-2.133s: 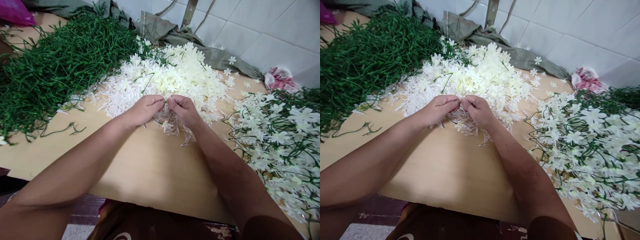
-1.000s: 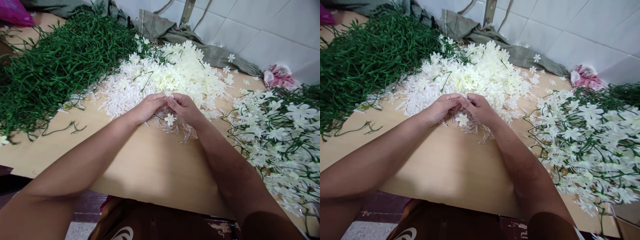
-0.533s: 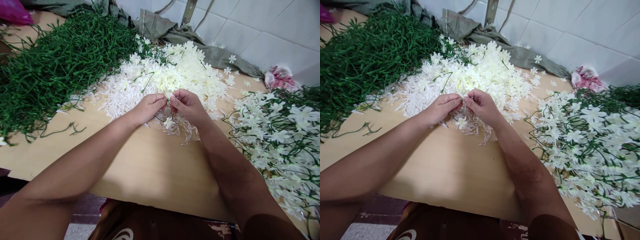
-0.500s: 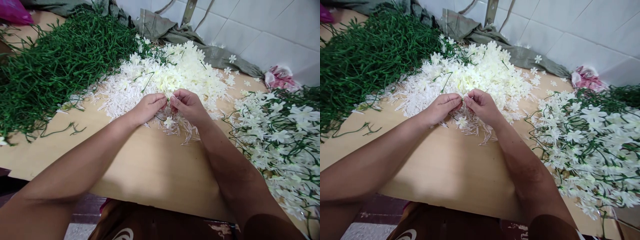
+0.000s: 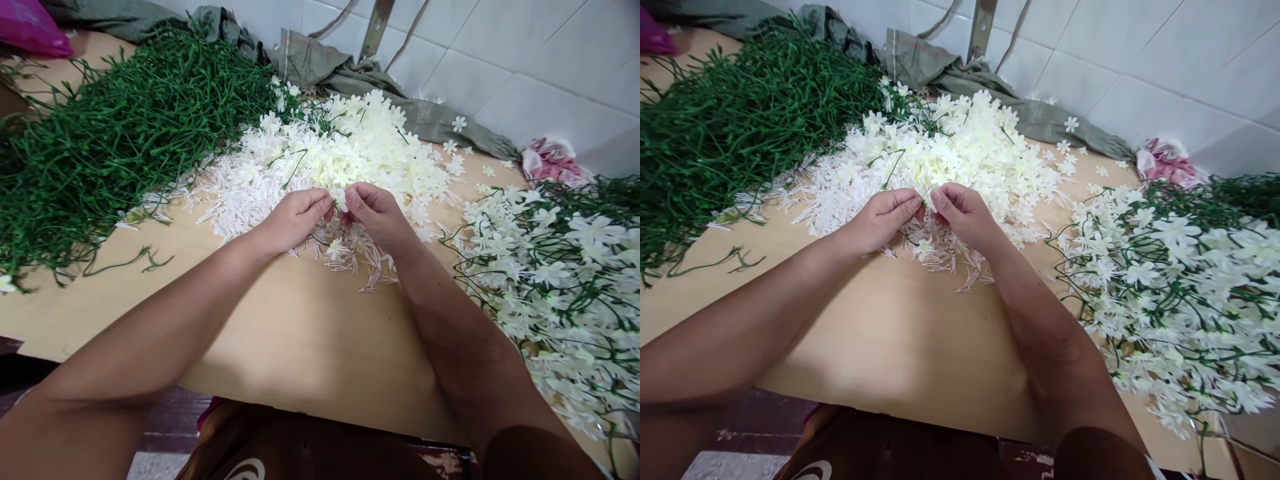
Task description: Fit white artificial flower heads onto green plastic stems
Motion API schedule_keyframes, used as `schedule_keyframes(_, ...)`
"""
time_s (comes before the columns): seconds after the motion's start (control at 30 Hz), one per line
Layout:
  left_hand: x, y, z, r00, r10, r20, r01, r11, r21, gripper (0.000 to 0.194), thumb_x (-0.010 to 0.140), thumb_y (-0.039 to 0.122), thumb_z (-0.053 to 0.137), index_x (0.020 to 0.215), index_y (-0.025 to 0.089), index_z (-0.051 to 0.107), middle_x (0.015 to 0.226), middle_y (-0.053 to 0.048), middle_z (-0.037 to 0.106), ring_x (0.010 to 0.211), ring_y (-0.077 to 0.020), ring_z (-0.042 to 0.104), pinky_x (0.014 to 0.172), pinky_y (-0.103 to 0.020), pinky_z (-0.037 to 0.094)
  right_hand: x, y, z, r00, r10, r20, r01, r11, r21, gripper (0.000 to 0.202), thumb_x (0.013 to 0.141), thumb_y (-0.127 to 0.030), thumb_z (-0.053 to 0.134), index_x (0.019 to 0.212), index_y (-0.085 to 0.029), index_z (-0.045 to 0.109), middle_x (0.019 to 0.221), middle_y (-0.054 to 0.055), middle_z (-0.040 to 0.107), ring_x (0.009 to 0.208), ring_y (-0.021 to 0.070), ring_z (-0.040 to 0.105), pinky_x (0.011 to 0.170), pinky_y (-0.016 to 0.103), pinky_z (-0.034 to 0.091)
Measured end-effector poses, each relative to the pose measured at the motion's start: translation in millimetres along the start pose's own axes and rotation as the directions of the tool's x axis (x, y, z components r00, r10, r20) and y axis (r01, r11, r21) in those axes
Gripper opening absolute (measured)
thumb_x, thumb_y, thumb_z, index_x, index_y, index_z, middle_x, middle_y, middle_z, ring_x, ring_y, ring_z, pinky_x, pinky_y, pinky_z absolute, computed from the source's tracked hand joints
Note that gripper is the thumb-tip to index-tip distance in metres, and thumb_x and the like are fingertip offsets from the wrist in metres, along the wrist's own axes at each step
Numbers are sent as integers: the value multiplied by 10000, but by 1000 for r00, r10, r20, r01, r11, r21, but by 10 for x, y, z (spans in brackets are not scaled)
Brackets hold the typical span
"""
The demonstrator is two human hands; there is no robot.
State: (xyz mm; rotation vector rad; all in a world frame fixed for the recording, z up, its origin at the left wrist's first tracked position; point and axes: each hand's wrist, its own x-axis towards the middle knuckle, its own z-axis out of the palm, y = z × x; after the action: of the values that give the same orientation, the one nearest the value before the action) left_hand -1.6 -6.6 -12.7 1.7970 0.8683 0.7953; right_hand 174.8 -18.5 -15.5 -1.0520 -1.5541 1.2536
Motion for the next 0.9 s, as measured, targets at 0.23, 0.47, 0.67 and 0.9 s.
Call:
schedule_keyframes(0.23,-3,25,-13,1000,13,-13,-13,1000,29,268,872,275,414,627,168,431,606,34,391,599,-93,369,599,-229,321,-8,-5,24,995,63,73,-62,998,-7,428,678,-578,703,735,-195,520,614,-38,558,548,63,470,498,212,384)
schedule_keyframes(0.47,-16,15,-35,999,-6,37,3,997,72,289,876,341,406,668,156,485,618,25,420,605,-101,392,592,-233,319,-5,-2,22,999,25,35,-24,999,-27,380,784,-548,615,682,-188,547,580,-32,549,532,64,474,533,224,408)
schedule_keyframes(0.67,-12,17,-17,1000,1,19,0,999,-38,327,876,397,440,645,167,472,587,32,395,575,-96,353,558,-229,289,-1,34,56,1000,-11,18,11,1000,19,369,763,-518,655,665,-180,546,555,-46,537,509,49,472,510,206,399)
schedule_keyframes(0.9,13,1,-2,1000,-24,8,25,982,-188,386,843,449,513,578,187,412,557,47,348,528,-88,307,530,-245,267,-2,62,80,1000,17,26,-19,997,75,381,770,-524,646,684,-169,538,581,-36,580,508,42,509,506,192,416)
